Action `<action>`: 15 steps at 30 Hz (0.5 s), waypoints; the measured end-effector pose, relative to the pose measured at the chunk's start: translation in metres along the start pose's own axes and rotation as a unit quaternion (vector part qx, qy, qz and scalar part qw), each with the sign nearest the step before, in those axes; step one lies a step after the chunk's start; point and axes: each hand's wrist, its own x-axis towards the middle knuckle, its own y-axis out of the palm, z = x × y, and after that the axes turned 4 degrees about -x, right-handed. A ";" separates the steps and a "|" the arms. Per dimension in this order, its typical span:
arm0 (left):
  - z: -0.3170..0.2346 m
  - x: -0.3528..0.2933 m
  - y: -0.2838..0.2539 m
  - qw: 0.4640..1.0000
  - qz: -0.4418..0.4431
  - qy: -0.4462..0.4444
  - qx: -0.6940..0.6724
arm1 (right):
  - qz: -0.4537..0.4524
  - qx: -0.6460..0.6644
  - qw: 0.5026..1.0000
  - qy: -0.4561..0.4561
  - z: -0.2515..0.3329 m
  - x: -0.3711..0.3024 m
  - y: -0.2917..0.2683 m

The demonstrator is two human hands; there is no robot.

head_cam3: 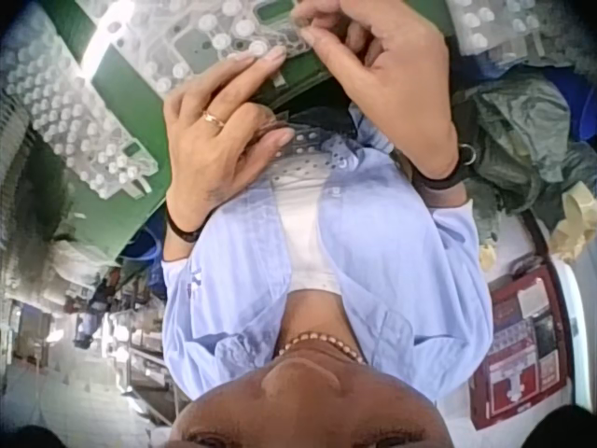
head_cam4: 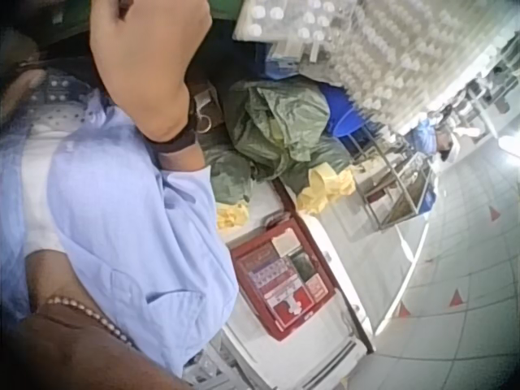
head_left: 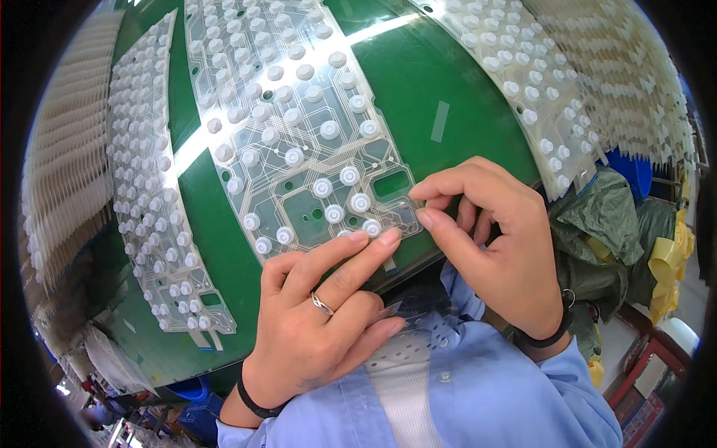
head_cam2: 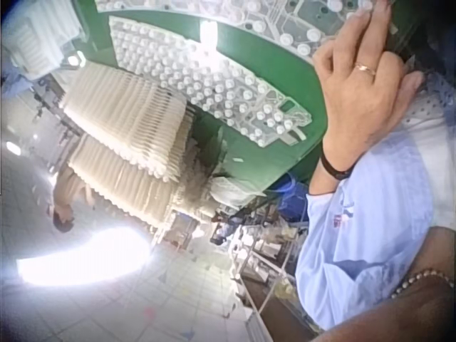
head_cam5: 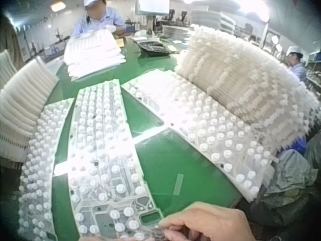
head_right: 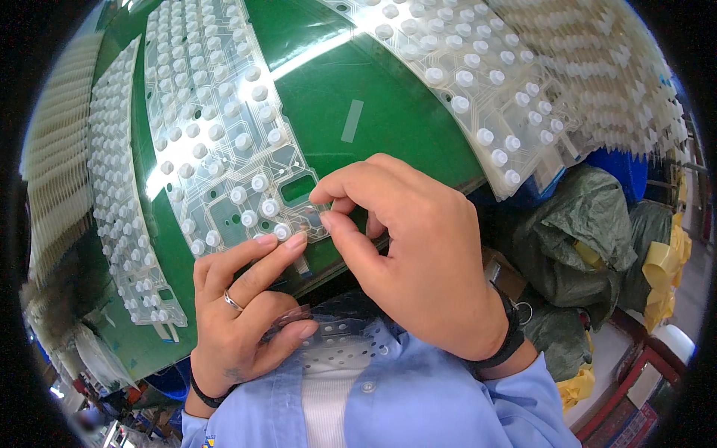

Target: Manually sorting and assembling plastic keyboard membrane components at a factory workstation.

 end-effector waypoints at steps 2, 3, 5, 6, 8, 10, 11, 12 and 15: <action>0.000 0.000 0.000 1.000 -0.002 0.000 -0.002 | -0.001 -0.004 1.000 -0.002 0.000 0.000 0.000; 0.000 0.000 0.000 1.000 -0.002 0.001 -0.002 | -0.003 -0.005 1.000 0.000 0.001 0.000 0.001; 0.000 0.001 0.000 1.000 -0.002 -0.001 -0.003 | -0.004 -0.005 1.000 0.000 0.000 -0.001 0.002; -0.001 0.002 -0.001 1.000 -0.002 -0.001 -0.002 | -0.015 -0.035 0.999 -0.032 -0.002 -0.001 0.003; -0.003 0.004 -0.002 1.000 -0.006 -0.016 -0.005 | -0.026 -0.063 0.995 -0.067 -0.003 -0.001 0.003; -0.003 0.003 -0.003 1.000 -0.008 -0.017 -0.007 | -0.039 -0.232 0.960 -0.151 -0.001 -0.001 0.002; -0.003 0.003 -0.002 1.000 -0.009 -0.018 -0.009 | -0.040 -0.232 0.960 -0.152 0.000 -0.001 0.003; -0.002 0.002 -0.002 1.000 -0.010 -0.017 -0.007 | -0.059 -0.192 0.973 -0.112 0.002 -0.001 0.005; 0.000 0.002 -0.003 1.000 -0.007 -0.002 -0.023 | -0.097 -0.156 0.980 -0.080 -0.007 0.003 0.009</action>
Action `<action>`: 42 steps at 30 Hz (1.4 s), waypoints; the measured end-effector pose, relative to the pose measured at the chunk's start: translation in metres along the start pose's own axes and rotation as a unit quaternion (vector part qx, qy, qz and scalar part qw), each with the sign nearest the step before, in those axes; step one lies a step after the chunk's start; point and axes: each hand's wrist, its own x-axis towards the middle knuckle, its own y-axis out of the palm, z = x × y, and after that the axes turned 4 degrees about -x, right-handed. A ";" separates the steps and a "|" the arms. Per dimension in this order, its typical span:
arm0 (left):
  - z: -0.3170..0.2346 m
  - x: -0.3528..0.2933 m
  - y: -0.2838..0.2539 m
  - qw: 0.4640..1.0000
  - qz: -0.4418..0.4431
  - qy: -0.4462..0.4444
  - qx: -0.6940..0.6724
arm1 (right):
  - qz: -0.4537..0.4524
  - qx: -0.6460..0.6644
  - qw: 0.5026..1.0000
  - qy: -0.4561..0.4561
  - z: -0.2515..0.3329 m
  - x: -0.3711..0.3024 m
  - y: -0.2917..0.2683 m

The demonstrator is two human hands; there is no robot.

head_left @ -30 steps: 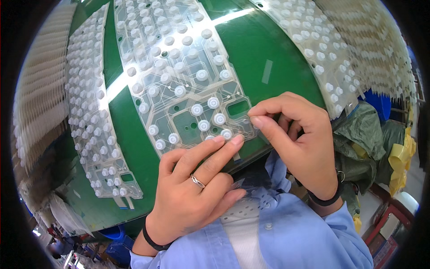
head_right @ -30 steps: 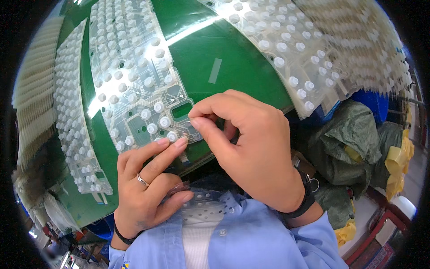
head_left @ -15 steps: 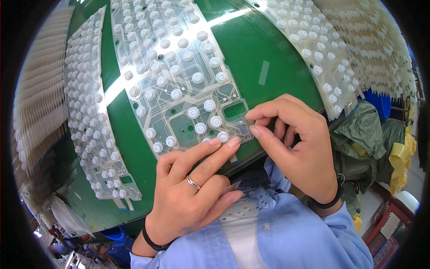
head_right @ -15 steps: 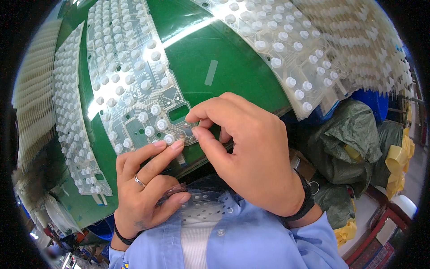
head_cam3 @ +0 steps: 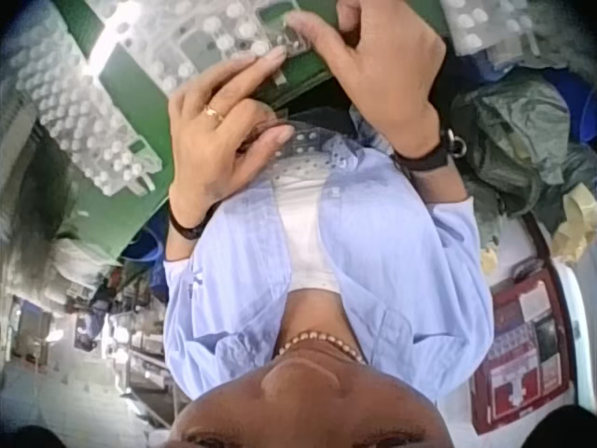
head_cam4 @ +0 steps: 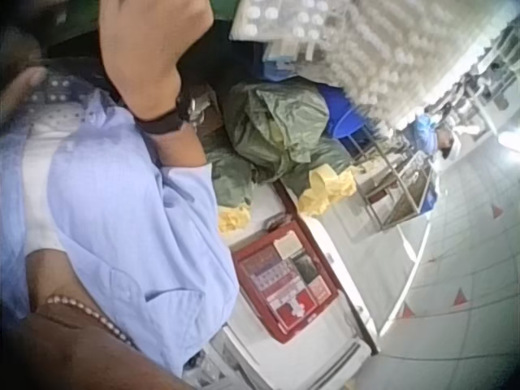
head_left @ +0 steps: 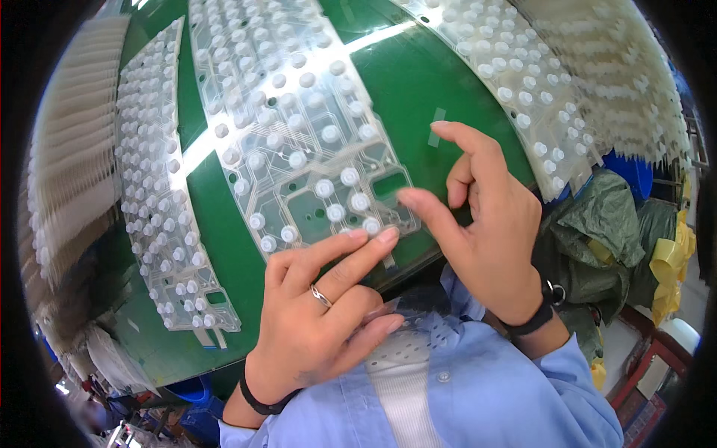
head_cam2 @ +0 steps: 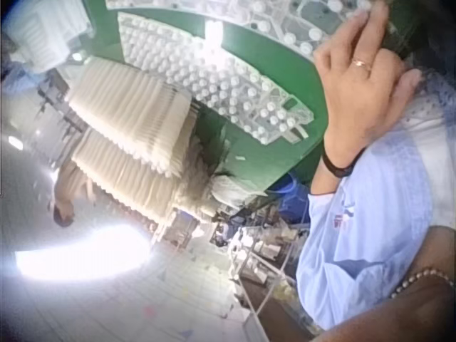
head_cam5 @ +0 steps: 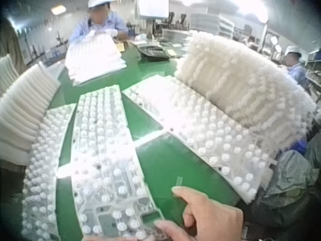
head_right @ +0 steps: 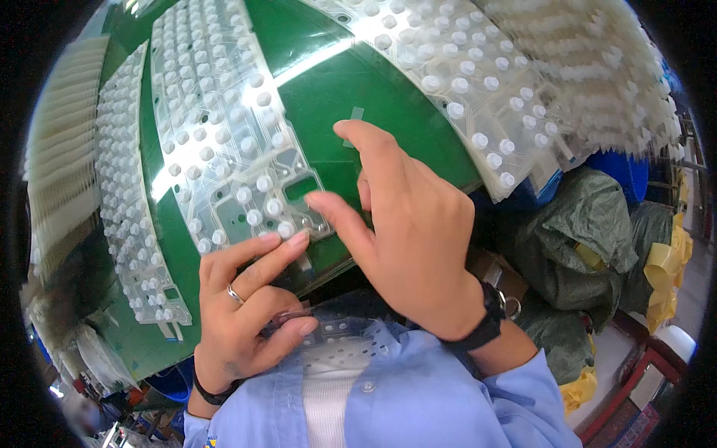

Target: Manually sorting and assembling plastic keyboard membrane components at a factory workstation.

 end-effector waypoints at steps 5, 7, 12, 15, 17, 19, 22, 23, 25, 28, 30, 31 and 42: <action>0.002 -0.011 -0.002 0.985 -0.113 -0.052 -0.123 | 0.026 0.260 0.961 0.090 -0.003 -0.009 -0.012; -0.002 -0.013 -0.005 0.983 -0.140 -0.056 -0.106 | 0.047 0.248 0.968 0.000 0.006 -0.019 -0.026; -0.013 -0.013 -0.007 0.976 -0.197 -0.061 -0.075 | 0.135 0.187 0.968 -0.097 0.019 -0.043 -0.036; -0.012 -0.012 -0.005 0.974 -0.198 -0.076 -0.078 | 0.117 0.217 0.968 -0.055 0.019 -0.044 -0.032; -0.013 -0.015 -0.007 0.974 -0.197 -0.082 -0.075 | 0.059 0.167 0.970 -0.168 0.015 -0.043 -0.025; -0.012 -0.016 -0.006 0.974 -0.196 -0.089 -0.074 | 0.032 0.159 0.970 -0.180 0.015 -0.040 -0.022; -0.010 -0.014 -0.004 0.968 -0.209 -0.101 -0.091 | 0.004 0.130 0.972 -0.195 0.014 -0.040 -0.023; -0.009 -0.012 -0.005 0.973 -0.203 -0.097 -0.055 | 0.002 0.131 0.972 -0.194 0.015 -0.038 -0.026; -0.005 -0.007 -0.008 0.976 -0.196 -0.093 -0.022 | -0.008 0.165 0.972 -0.165 0.011 -0.034 -0.032; -0.001 -0.006 -0.012 0.994 -0.089 -0.061 0.002 | -0.017 0.293 0.956 -0.024 -0.004 -0.024 -0.031; -0.001 -0.014 -0.013 0.997 -0.046 -0.052 -0.029 | 0.042 0.353 0.928 0.113 -0.003 -0.015 -0.032; -0.001 -0.015 -0.013 0.997 -0.044 -0.050 -0.033 | 0.043 0.325 0.939 0.107 -0.005 -0.011 -0.030; 0.009 -0.017 -0.009 0.998 -0.036 -0.018 -0.041 | 0.059 0.140 0.987 0.060 0.002 0.009 -0.006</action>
